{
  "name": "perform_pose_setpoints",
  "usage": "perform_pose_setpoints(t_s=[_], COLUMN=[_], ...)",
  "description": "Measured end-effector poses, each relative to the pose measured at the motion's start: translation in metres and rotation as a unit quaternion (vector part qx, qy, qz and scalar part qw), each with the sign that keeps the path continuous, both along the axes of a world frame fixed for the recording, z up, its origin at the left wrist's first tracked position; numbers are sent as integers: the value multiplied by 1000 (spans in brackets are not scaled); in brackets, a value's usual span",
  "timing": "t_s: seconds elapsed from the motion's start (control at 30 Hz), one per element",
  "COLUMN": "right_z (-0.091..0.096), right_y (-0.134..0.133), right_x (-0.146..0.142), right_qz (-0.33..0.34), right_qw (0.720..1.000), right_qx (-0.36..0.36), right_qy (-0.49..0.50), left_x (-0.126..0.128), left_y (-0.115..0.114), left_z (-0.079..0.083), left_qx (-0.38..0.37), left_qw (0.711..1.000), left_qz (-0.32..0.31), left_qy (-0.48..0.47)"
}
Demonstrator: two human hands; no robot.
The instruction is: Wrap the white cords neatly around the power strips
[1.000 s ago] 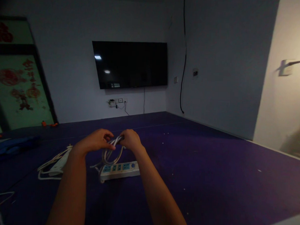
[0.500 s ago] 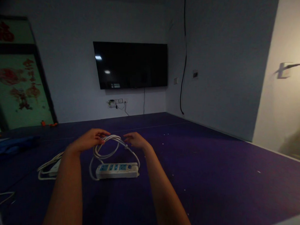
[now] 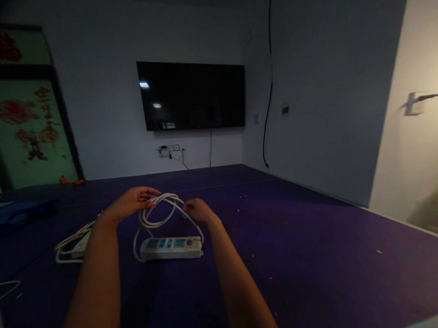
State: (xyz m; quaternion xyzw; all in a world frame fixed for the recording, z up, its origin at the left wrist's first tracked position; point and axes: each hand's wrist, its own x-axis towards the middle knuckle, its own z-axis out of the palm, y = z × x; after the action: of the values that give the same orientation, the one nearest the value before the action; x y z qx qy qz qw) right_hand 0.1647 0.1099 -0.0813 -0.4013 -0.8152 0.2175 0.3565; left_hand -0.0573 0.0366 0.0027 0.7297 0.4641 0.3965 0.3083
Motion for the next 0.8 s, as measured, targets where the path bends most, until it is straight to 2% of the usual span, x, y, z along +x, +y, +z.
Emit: perform_pose_setpoints(t_s=[0.27, 0.6, 0.8], right_z=[21, 42, 53], right_y=[-5, -19, -27], right_x=[19, 28, 24], right_qz=[-84, -155, -163], right_qw=[992, 978, 970], right_qx=[91, 125, 154], right_qy=[11, 55, 90], left_x=[0, 3, 4], left_y=[5, 23, 25], left_z=[-3, -14, -16], left_qx=[7, 22, 13], left_qw=[1000, 999, 1000], left_qz=[14, 39, 16], left_qy=[-7, -1, -11])
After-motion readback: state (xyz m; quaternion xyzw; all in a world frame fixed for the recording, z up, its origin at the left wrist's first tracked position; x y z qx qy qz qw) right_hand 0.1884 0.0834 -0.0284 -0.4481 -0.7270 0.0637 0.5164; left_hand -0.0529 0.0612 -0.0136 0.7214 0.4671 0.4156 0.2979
